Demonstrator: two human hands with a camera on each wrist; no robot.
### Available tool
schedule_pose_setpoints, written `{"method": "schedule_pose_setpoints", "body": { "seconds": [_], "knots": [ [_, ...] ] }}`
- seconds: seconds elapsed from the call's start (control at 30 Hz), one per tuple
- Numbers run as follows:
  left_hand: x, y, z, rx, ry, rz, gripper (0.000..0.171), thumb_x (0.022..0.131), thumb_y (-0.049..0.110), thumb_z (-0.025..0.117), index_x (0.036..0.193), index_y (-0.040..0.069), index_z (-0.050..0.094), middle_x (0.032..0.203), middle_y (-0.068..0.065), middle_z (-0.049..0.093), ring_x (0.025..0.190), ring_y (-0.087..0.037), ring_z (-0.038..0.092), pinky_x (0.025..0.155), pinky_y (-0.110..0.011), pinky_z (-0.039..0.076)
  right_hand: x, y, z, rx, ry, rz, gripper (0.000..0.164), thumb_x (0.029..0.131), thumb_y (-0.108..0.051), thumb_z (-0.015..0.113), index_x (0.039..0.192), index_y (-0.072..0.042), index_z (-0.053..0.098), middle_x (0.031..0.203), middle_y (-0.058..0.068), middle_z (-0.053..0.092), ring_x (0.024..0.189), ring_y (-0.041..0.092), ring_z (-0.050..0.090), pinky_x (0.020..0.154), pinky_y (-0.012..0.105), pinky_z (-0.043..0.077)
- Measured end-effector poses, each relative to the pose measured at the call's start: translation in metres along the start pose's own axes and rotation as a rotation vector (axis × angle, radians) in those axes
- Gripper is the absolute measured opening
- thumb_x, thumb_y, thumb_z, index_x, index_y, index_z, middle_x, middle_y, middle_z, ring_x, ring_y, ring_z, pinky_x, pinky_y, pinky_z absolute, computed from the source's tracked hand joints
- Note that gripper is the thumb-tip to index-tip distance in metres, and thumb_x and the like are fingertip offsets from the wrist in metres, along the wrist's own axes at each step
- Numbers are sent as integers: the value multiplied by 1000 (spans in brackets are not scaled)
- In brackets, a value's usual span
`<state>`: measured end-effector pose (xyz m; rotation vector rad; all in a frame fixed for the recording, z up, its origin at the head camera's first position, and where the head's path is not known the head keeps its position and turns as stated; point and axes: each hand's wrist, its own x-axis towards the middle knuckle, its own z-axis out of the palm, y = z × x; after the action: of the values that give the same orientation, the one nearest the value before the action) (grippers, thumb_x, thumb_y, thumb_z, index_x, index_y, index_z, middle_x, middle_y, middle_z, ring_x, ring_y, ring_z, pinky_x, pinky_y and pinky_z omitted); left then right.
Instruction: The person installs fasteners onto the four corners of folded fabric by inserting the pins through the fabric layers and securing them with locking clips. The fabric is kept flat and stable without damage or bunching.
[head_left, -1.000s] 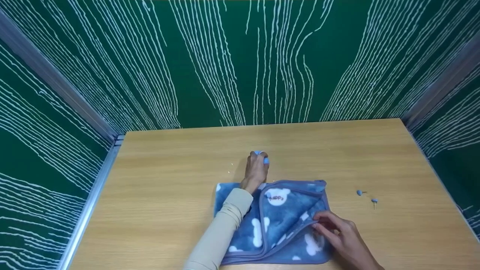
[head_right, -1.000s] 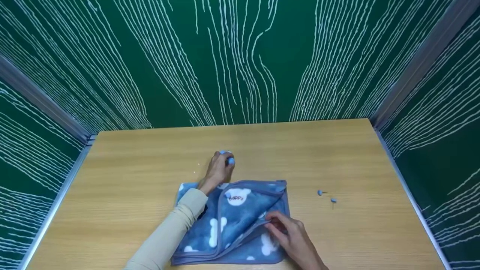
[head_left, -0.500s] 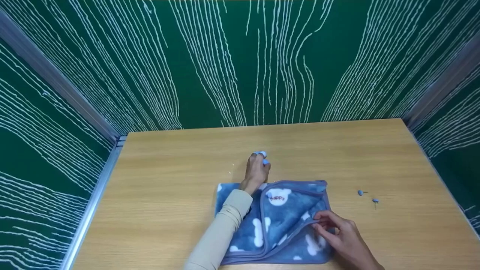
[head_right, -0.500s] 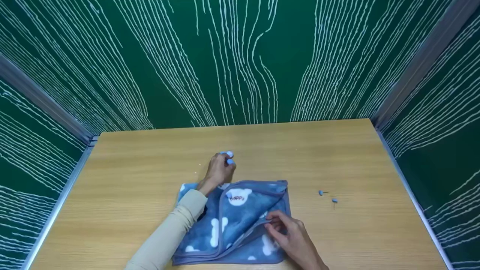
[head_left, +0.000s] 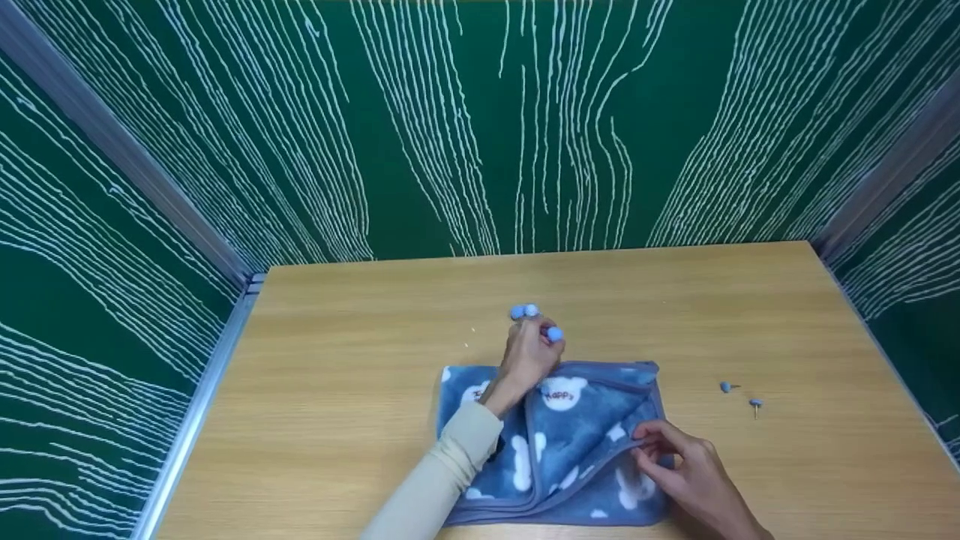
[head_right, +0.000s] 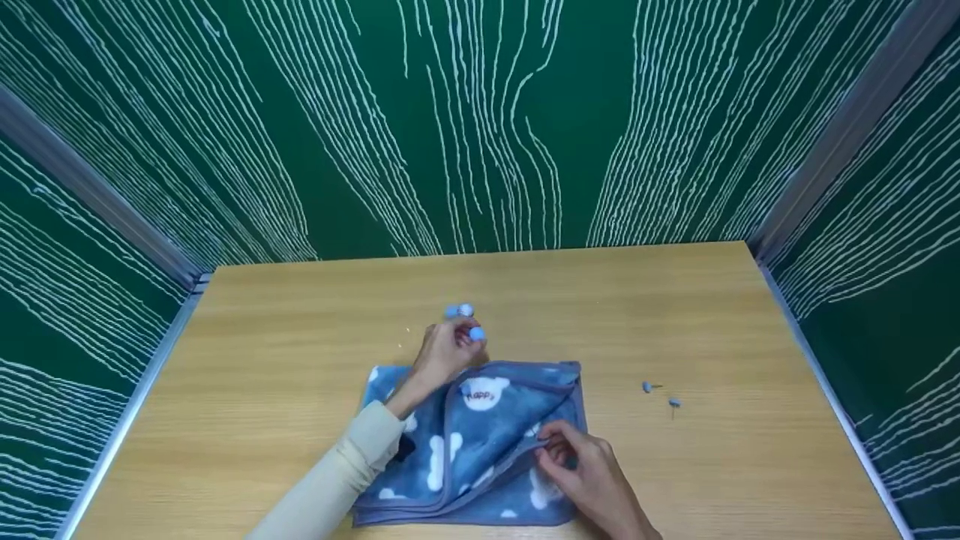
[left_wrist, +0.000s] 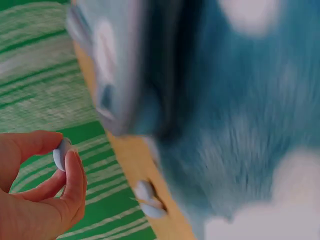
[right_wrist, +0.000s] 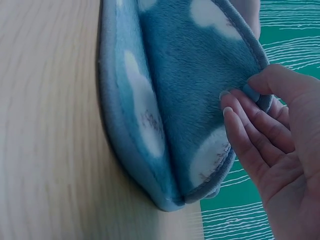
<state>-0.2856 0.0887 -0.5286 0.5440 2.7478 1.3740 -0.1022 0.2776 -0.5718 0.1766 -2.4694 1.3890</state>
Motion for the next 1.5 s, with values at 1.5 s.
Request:
{"method": "schedule_pose_setpoints", "body": {
  "seconds": [1.5],
  "knots": [
    [-117,37,31,-662,-204,-151,25,93,11,60,109,-8,64,94,-17,69,80,-25,69,71,-20,52,-4,-6,-3,-41,9,-48,32,70,12,73,98,-3,70,86,-7,69,67,6,63,56,28,54]
  ]
}}
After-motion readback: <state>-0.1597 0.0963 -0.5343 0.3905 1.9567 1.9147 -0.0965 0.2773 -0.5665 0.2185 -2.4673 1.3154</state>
